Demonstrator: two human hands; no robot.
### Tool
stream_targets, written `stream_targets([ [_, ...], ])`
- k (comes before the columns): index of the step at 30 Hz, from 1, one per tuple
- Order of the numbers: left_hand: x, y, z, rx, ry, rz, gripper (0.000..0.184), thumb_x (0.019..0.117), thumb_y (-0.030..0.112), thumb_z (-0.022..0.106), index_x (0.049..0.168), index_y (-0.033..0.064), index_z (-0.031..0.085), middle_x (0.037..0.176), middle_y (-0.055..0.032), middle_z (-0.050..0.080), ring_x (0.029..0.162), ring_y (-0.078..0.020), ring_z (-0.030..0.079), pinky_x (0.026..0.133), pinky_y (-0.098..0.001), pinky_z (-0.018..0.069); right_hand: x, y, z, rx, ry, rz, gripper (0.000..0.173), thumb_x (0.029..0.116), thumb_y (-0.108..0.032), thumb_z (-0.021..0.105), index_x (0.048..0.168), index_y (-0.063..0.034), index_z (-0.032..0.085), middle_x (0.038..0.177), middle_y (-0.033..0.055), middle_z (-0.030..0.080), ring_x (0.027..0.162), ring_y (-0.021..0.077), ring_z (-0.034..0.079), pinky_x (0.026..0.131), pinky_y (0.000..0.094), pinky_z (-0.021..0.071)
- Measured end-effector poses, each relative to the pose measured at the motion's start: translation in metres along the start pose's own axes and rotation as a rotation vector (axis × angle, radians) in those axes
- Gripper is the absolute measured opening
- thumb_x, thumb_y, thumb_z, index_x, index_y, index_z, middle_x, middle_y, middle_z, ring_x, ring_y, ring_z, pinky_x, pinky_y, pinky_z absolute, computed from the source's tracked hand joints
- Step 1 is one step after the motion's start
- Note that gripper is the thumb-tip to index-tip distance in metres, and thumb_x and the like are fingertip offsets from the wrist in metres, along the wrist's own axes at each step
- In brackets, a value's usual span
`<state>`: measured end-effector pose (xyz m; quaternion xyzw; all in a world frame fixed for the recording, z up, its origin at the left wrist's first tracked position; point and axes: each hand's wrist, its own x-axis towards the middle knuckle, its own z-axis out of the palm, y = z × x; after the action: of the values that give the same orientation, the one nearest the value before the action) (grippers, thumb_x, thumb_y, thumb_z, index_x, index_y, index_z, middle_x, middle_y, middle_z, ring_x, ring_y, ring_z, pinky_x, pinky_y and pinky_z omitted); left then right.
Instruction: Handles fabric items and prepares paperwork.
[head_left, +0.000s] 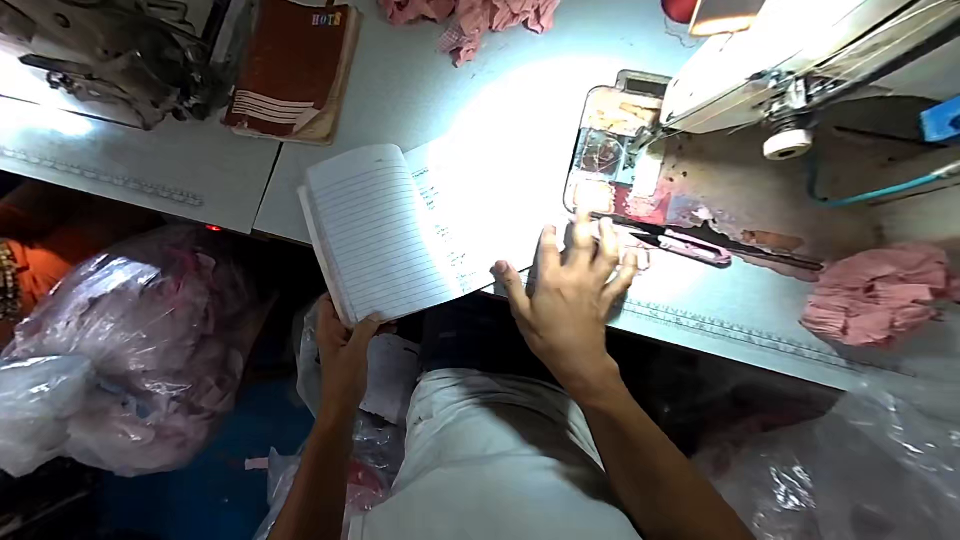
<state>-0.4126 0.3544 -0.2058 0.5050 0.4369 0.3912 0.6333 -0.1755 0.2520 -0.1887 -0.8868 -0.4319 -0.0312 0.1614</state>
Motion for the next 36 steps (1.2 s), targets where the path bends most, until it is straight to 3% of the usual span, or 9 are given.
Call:
stream_targets([
  [3, 0.001, 0.0, 0.002, -0.004, -0.001, 0.002, 0.05, 0.0918, -0.007, 0.05, 0.139, 0.0045, 0.038, 0.107, -0.0101, 0.072, 0.086, -0.0225, 0.076, 0.075, -0.0389, 0.0661, -0.003, -0.013, 0.004, 0.025, 0.069, -0.161, 0.048, 0.1067, -0.043, 0.046, 0.147, -0.0212, 0.058, 0.164, 0.0213, 0.034, 0.153, 0.0501, 0.02, 0.115, 0.0793, 0.009],
  [7, 0.002, 0.002, -0.001, 0.013, 0.001, -0.007, 0.051, 0.092, -0.001, 0.049, 0.141, 0.005, 0.036, 0.108, -0.009, 0.071, 0.086, -0.0218, 0.076, 0.074, -0.0395, 0.0664, -0.013, -0.049, -0.003, 0.385, 0.081, -0.467, 0.044, 0.1022, -0.02, 0.055, 0.146, -0.0217, 0.06, 0.149, 0.0179, 0.055, 0.139, 0.0391, 0.049, 0.112, 0.0656, 0.0353],
  [12, 0.004, 0.013, -0.002, 0.087, 0.057, -0.006, 0.042, 0.1043, 0.039, 0.045, 0.136, 0.0114, 0.045, 0.107, 0.0006, 0.071, 0.088, -0.0138, 0.074, 0.072, -0.0339, 0.0657, -0.023, -0.068, 0.009, 0.509, -0.013, -0.735, 0.036, 0.1027, -0.014, 0.056, 0.135, -0.0235, 0.068, 0.134, 0.0021, 0.068, 0.132, 0.0247, 0.057, 0.118, 0.0572, 0.033],
  [13, 0.005, 0.015, 0.0, 0.103, 0.076, -0.015, 0.042, 0.1045, 0.042, 0.047, 0.134, 0.0117, 0.048, 0.105, 0.0009, 0.071, 0.087, -0.0134, 0.074, 0.071, -0.0334, 0.0657, -0.025, -0.069, 0.01, 0.521, -0.012, -0.746, 0.033, 0.103, -0.014, 0.056, 0.132, -0.0218, 0.07, 0.131, 0.0013, 0.069, 0.13, 0.024, 0.058, 0.117, 0.0546, 0.0356],
  [18, 0.009, 0.017, 0.007, 0.092, 0.072, -0.021, 0.033, 0.0992, 0.012, 0.067, 0.128, 0.0064, 0.052, 0.102, -0.0072, 0.073, 0.082, -0.0191, 0.076, 0.071, -0.037, 0.0664, -0.022, -0.07, 0.016, 0.681, 0.163, -0.63, 0.02, 0.0974, -0.007, 0.065, 0.113, -0.0105, 0.078, 0.103, 0.0034, 0.077, 0.102, 0.0181, 0.071, 0.099, 0.0379, 0.0552],
  [23, 0.01, 0.021, 0.01, 0.064, 0.093, -0.074, 0.032, 0.1077, 0.032, 0.052, 0.132, 0.0117, 0.053, 0.107, -0.0048, 0.071, 0.087, -0.0167, 0.075, 0.071, -0.0355, 0.0658, -0.017, -0.076, 0.016, 0.782, 0.166, -0.548, 0.013, 0.0893, -0.008, 0.074, 0.101, -0.0093, 0.079, 0.093, 0.0034, 0.075, 0.093, 0.0162, 0.069, 0.085, 0.0311, 0.0564],
  [27, 0.012, 0.026, 0.013, 0.089, 0.111, -0.069, 0.047, 0.0973, 0.041, 0.068, 0.131, 0.0128, 0.053, 0.104, -0.0022, 0.072, 0.085, -0.0133, 0.074, 0.07, -0.0318, 0.0651, -0.017, -0.081, 0.017, 0.768, 0.14, -0.584, 0.008, 0.0893, -0.011, 0.073, 0.096, -0.0113, 0.078, 0.093, 0.0038, 0.074, 0.093, 0.0178, 0.068, 0.085, 0.0333, 0.0537],
  [34, 0.014, 0.025, 0.012, 0.104, 0.116, -0.088, 0.042, 0.0923, 0.015, 0.077, 0.126, 0.0085, 0.054, 0.102, -0.0047, 0.073, 0.085, -0.0134, 0.074, 0.074, -0.0314, 0.064, -0.012, -0.079, 0.015, 0.869, -0.035, -0.626, 0.022, 0.0938, -0.012, 0.072, 0.116, -0.0081, 0.072, 0.091, 0.002, 0.072, 0.087, 0.0151, 0.067, 0.092, 0.0382, 0.0523],
  [36, 0.015, 0.023, 0.011, 0.074, 0.118, -0.094, 0.038, 0.094, 0.009, 0.074, 0.127, 0.0075, 0.054, 0.101, -0.0061, 0.074, 0.083, -0.0153, 0.075, 0.073, -0.0324, 0.0648, -0.012, -0.073, 0.009, 1.004, -0.08, -0.531, 0.03, 0.0932, -0.011, 0.074, 0.123, -0.0071, 0.069, 0.091, -0.0006, 0.072, 0.084, 0.0098, 0.067, 0.084, 0.0328, 0.056],
])
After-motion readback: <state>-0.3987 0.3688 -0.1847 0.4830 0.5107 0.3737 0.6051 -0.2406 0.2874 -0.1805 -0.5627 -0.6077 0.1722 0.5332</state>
